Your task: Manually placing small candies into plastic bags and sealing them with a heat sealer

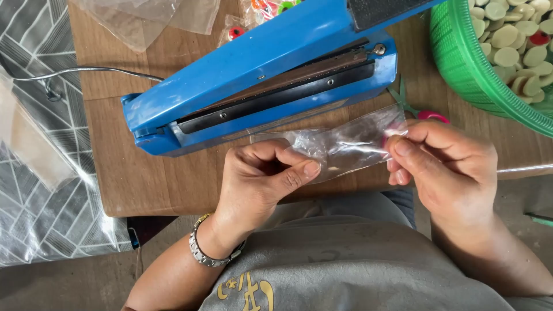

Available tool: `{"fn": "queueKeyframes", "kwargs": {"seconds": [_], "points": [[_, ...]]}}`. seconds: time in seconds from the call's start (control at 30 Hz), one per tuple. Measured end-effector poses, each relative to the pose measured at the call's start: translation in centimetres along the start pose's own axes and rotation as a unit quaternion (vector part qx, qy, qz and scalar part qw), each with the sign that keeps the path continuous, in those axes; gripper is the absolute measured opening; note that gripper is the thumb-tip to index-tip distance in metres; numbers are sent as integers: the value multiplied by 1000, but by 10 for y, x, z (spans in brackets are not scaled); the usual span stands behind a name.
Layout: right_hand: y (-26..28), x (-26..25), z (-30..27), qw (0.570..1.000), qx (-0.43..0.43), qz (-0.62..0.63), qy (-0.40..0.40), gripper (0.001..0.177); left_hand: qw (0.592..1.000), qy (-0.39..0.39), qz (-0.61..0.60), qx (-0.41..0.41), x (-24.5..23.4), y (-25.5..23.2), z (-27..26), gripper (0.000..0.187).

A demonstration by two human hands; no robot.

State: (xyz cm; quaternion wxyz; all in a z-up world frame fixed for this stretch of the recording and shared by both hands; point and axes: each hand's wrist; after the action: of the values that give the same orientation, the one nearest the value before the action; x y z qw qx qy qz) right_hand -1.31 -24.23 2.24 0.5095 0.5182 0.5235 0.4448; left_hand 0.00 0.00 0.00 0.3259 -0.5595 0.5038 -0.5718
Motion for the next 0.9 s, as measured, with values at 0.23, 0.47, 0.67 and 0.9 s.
{"fn": "queueKeyframes", "kwargs": {"seconds": [0.23, 0.47, 0.67, 0.9], "points": [[18, -1, 8, 969, -151, -158, 114, 15, 974, 63, 210, 49, 0, -23, 3, 14], [30, 9, 13, 884, -296, -251, 259, 21, 953, 156, 257, 22, 12, -30, 10, 28], [11, 11, 12, 903, -210, -291, 236, 11, 889, 110, 403, 187, 21, 1, 9, 6], [-13, 11, 10, 884, -300, -310, 178, 22, 923, 138, 358, 44, 18, 3, 14, 5]]}}
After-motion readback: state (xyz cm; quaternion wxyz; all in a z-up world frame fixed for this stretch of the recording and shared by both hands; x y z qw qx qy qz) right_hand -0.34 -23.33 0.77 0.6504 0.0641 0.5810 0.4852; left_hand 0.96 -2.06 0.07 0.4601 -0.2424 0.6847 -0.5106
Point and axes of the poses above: each hand's wrist, its own z-axis towards the middle knuckle, its own x-axis out of the palm, y = z × x, and after that the axes turned 1 degree about z, right-handed
